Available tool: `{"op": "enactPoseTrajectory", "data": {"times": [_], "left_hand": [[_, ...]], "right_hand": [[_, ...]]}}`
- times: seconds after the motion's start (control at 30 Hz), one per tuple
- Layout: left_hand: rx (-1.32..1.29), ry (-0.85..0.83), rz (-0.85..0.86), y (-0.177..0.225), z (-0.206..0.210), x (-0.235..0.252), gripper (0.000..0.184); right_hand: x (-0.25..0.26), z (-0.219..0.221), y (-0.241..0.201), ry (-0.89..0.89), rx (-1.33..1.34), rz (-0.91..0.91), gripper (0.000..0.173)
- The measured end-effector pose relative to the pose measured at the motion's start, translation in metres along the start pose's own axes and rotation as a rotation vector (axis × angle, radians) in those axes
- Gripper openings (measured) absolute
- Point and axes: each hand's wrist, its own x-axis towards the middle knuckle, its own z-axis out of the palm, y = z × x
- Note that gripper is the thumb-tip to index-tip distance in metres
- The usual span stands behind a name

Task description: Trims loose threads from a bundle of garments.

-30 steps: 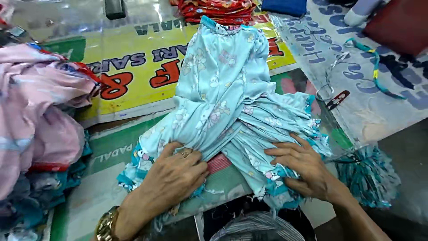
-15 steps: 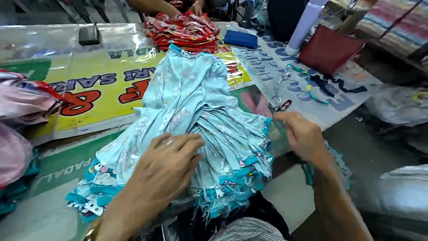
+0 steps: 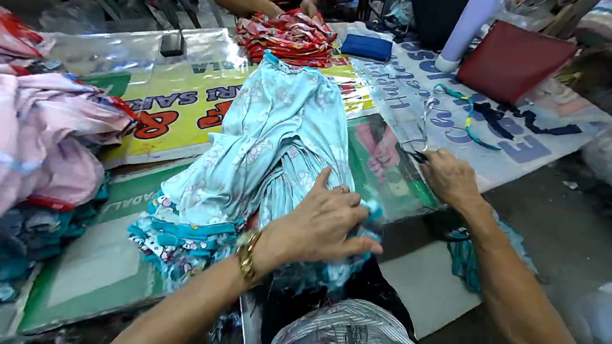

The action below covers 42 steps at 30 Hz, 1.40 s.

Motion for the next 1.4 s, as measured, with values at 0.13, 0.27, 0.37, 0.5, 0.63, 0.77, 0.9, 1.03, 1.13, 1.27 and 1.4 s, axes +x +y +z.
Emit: {"op": "enactPoseTrajectory", "data": {"times": [0.13, 0.27, 0.37, 0.5, 0.63, 0.77, 0.9, 1.03, 1.13, 1.27, 1.4], "left_hand": [[0.142, 0.143, -0.178, 0.032, 0.028, -0.061, 0.045], [0.098, 0.404, -0.415, 0.047, 0.067, -0.095, 0.035], [0.042, 0.495, -0.449, 0.051, 0.079, -0.083, 0.029], [0.012, 0.497, -0.486, 0.063, 0.081, -0.033, 0.025], [0.058, 0.527, -0.451, 0.067, 0.091, -0.006, 0.023], [0.078, 0.548, -0.435, 0.071, 0.097, 0.001, 0.019], [0.116, 0.529, -0.450, 0.074, 0.100, 0.013, 0.027], [0.129, 0.549, -0.479, 0.060, 0.096, 0.013, 0.025], [0.139, 0.538, -0.476, 0.057, 0.094, 0.007, 0.031], [0.014, 0.565, -0.390, 0.062, 0.089, -0.015, 0.038], [-0.065, 0.620, -0.322, 0.076, 0.097, -0.061, 0.027]], "right_hand": [[-0.004, 0.001, -0.008, 0.039, 0.142, 0.141, 0.025], [0.009, -0.004, -0.029, 0.150, 0.605, 0.130, 0.029], [0.042, -0.024, -0.075, 0.159, 0.939, -0.196, 0.026], [0.091, -0.036, -0.165, -0.078, 0.827, -0.956, 0.013], [0.099, -0.040, -0.262, -0.634, 0.212, -1.273, 0.016], [0.104, -0.042, -0.324, -0.577, 0.161, -1.315, 0.016], [0.128, -0.006, -0.367, -0.322, 0.321, -1.261, 0.016], [0.160, 0.017, -0.386, -0.277, 0.296, -1.215, 0.026], [0.172, 0.010, -0.390, -0.412, 0.279, -1.208, 0.026], [0.148, -0.051, -0.356, -0.451, 0.400, -1.189, 0.024], [0.098, -0.089, -0.259, -0.130, 0.564, -1.079, 0.016]]}}
